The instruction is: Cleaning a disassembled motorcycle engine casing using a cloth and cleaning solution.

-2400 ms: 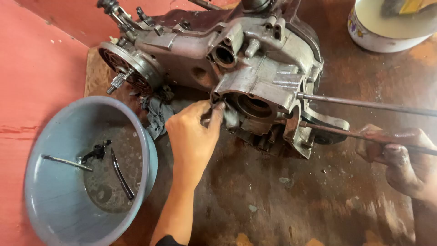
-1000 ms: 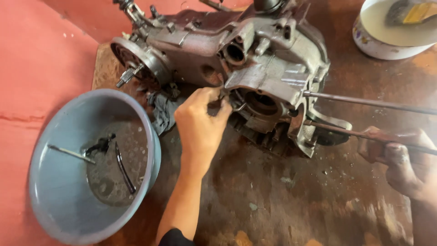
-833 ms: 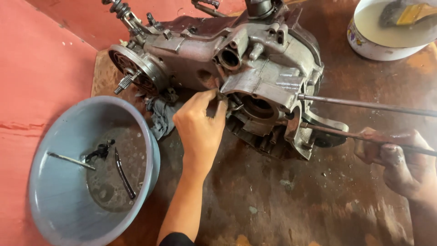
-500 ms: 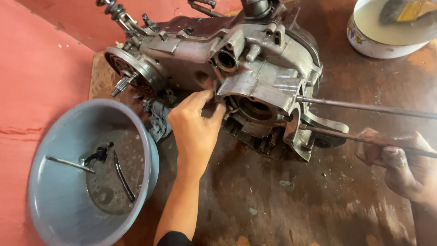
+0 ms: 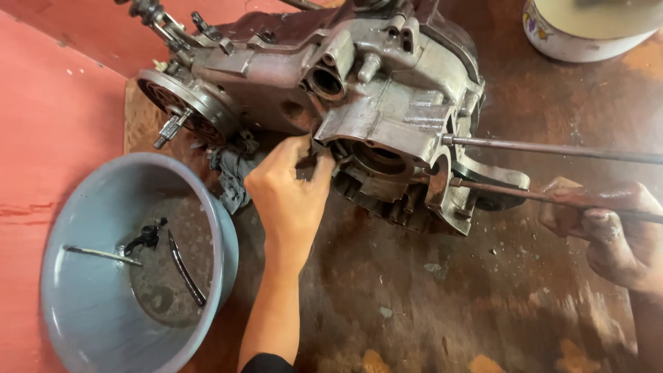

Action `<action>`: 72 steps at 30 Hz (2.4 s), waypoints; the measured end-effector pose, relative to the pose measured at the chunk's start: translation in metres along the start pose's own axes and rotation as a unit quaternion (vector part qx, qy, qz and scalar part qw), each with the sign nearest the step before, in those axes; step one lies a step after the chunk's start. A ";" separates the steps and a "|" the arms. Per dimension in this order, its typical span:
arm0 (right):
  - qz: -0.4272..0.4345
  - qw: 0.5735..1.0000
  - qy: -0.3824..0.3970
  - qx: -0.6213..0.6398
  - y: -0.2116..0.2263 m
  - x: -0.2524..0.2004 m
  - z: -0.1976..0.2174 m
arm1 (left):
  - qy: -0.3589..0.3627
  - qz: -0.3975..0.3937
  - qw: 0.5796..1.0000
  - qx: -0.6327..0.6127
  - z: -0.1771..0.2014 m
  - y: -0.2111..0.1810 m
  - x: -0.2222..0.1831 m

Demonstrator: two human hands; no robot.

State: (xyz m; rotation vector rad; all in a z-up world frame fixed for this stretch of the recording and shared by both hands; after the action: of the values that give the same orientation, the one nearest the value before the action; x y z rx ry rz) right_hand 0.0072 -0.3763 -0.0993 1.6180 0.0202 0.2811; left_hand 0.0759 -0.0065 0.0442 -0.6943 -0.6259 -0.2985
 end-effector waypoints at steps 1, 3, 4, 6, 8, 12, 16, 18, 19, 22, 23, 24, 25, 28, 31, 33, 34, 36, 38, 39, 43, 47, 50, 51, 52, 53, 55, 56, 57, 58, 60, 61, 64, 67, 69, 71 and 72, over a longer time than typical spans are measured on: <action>-0.004 1.000 0.001 0.001 -0.003 -0.004 0.001 | 0.002 0.004 1.000 0.001 0.001 -0.001 -0.001; -0.006 0.999 -0.032 -0.013 -0.007 -0.007 0.010 | 0.035 0.078 0.996 0.008 -0.001 0.009 0.000; -0.002 0.999 -0.032 -0.013 -0.009 -0.005 0.012 | 0.032 0.075 0.997 0.008 0.001 0.008 0.001; -0.008 1.000 -0.013 -0.014 -0.015 -0.008 0.012 | 0.041 0.038 0.996 0.067 0.003 0.000 0.002; -0.012 0.999 -0.031 -0.027 -0.024 -0.018 0.016 | 0.028 0.006 0.998 0.054 0.005 -0.005 0.003; -0.027 0.998 -0.011 0.058 -0.031 -0.017 0.019 | 0.001 -0.012 1.000 -0.020 0.002 -0.003 0.002; -0.040 0.998 -0.054 -0.014 -0.043 -0.027 0.030 | 0.028 0.059 0.998 -0.022 0.006 0.004 0.000; -0.073 0.996 -0.054 -0.013 -0.040 -0.023 0.029 | 0.088 0.161 0.983 0.020 0.004 0.015 -0.007; -0.073 0.996 -0.054 -0.012 -0.048 -0.023 0.032 | 0.089 0.161 0.983 0.022 0.004 0.021 -0.015; -0.068 0.996 -0.055 0.025 -0.086 -0.037 0.050 | 0.045 0.089 0.995 -0.023 0.003 0.022 -0.031; -0.079 0.995 -0.035 0.044 -0.110 -0.048 0.059 | 0.034 0.091 0.995 -0.030 -0.001 0.022 -0.033; -0.089 0.994 -0.015 0.062 -0.133 -0.059 0.068 | 0.023 0.093 0.995 -0.037 -0.003 0.022 -0.036; -0.088 0.994 -0.012 0.063 -0.144 -0.060 0.075 | 0.021 0.094 0.995 -0.035 -0.009 0.023 -0.038; -0.157 0.986 -0.026 0.058 -0.158 -0.056 0.080 | -0.046 0.063 0.997 -0.022 -0.013 0.023 -0.039; -0.071 0.997 0.013 0.030 -0.114 -0.037 0.054 | -0.062 0.059 0.996 -0.015 -0.011 0.025 -0.037; -0.093 0.996 0.007 0.006 -0.124 -0.041 0.062 | -0.012 0.055 0.998 -0.037 -0.010 0.021 -0.030; -0.092 0.996 0.009 0.005 -0.122 -0.041 0.061 | -0.014 0.056 0.998 -0.037 -0.006 0.020 -0.032; -0.058 0.998 0.029 -0.003 -0.114 -0.038 0.057 | 0.008 0.042 0.998 -0.046 -0.006 0.016 -0.027; -0.052 0.999 -0.004 -0.009 -0.070 -0.023 0.039 | 0.010 0.039 0.998 -0.040 -0.007 0.012 -0.022; -0.053 0.998 -0.030 -0.015 -0.048 -0.018 0.031 | 0.012 0.045 0.998 -0.031 -0.006 0.011 -0.024; -0.004 1.000 -0.010 -0.017 -0.073 -0.024 0.034 | 0.002 0.074 0.997 -0.038 -0.021 0.028 -0.032; -0.027 0.999 -0.010 0.022 -0.111 -0.042 0.053 | 0.028 0.112 0.991 -0.065 -0.020 0.026 -0.030; -0.014 1.000 -0.016 0.014 -0.050 -0.016 0.026 | 0.031 0.144 0.986 -0.077 -0.017 0.027 -0.028; -0.008 0.999 -0.027 -0.016 -0.023 -0.009 0.016 | 0.031 0.166 0.983 -0.075 -0.017 0.029 -0.032; -0.008 0.999 -0.028 -0.017 -0.022 -0.011 0.017 | 0.032 0.166 0.983 -0.077 -0.012 0.032 -0.036; -0.012 1.000 -0.016 -0.011 -0.021 -0.011 0.015 | 0.004 0.127 0.989 -0.080 -0.003 0.030 -0.035; -0.016 1.000 -0.007 -0.004 -0.016 -0.006 0.014 | -0.021 0.086 0.993 -0.083 0.013 0.020 -0.026; -0.014 0.999 0.018 -0.031 -0.010 -0.002 0.009 | -0.029 0.126 0.982 -0.140 0.019 0.018 -0.020; -0.013 0.997 0.048 -0.057 -0.004 0.002 0.003 | -0.039 0.169 0.966 -0.193 0.025 0.016 -0.017; -0.015 0.997 0.049 -0.055 -0.014 -0.006 0.004 | -0.038 0.171 0.966 -0.192 0.023 0.021 -0.016; -0.034 0.998 -0.018 -0.043 -0.035 -0.014 0.018 | 0.042 0.054 0.996 -0.063 0.016 0.012 -0.005; -0.028 0.998 -0.020 -0.044 -0.027 -0.007 0.015 | 0.039 0.049 0.996 -0.064 0.007 0.012 -0.004; -0.026 0.999 0.006 -0.040 -0.007 0.001 0.002 | 0.003 0.002 0.998 -0.059 -0.010 0.008 -0.006; 0.002 1.000 0.020 0.001 0.007 0.003 -0.006 | -0.035 -0.007 0.999 0.001 -0.006 0.009 -0.016; 0.048 0.999 0.004 -0.023 0.011 0.000 -0.003 | -0.026 0.108 0.994 0.000 -0.005 0.023 -0.021; 0.074 0.995 0.010 -0.058 0.020 0.003 -0.008 | -0.046 0.061 0.997 -0.025 -0.005 0.024 -0.028; 0.093 0.991 0.018 -0.092 0.025 0.003 -0.011 | -0.063 0.020 0.997 -0.048 -0.006 0.023 -0.031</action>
State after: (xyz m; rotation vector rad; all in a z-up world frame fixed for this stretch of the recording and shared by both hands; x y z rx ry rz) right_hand 0.0044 -0.3667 -0.0738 1.4321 -0.1271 0.4437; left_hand 0.0641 0.0080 0.0099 -0.8220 -0.7204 -0.2495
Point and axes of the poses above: each hand's wrist, its own x-axis towards the middle knuckle, its own z-axis out of the back of the hand, y = z × x, the point moved 8 cm from there along x, towards the middle knuckle, and after that the axes turned 5 degrees about -z, right-handed, at the moved point
